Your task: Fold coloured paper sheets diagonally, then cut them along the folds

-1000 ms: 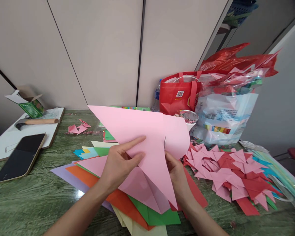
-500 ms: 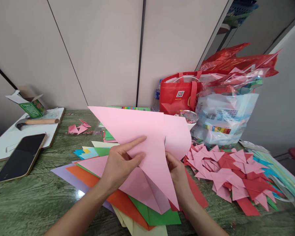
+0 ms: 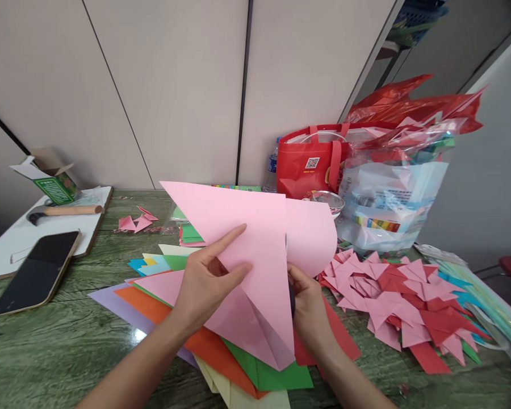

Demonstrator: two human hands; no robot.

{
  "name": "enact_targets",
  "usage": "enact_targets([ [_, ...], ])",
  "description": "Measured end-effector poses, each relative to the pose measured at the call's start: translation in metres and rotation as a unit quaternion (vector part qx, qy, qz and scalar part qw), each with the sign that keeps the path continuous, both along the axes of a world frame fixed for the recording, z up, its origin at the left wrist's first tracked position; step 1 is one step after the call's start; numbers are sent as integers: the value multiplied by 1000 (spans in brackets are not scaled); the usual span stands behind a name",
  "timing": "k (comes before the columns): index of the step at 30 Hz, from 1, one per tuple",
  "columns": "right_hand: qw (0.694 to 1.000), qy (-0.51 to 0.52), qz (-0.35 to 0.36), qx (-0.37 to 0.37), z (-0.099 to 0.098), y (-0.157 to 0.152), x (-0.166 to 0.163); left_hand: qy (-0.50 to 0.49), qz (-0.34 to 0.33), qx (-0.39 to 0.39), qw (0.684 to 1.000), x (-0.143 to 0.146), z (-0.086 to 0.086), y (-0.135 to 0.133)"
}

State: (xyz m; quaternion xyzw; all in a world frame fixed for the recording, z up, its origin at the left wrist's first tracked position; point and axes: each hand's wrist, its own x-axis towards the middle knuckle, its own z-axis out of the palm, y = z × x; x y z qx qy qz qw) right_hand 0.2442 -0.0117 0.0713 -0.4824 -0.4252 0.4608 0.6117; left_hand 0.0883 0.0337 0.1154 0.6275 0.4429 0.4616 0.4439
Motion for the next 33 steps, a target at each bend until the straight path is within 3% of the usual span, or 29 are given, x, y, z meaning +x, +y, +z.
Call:
enact_targets([
  [3,1000,0,6,0,-1,-1,0,-7,29,47,998,-5,-1,4],
  [8,1000,-2,17,2,-5,0,-1,-21,80,38,996,-12,-1,11],
  [14,999,-3,32,-9,-8,0,-2,-71,33,33,996,-12,-2,14],
  [33,999,0,34,-15,-4,0,1,-34,-3,63,997,-9,-1,11],
])
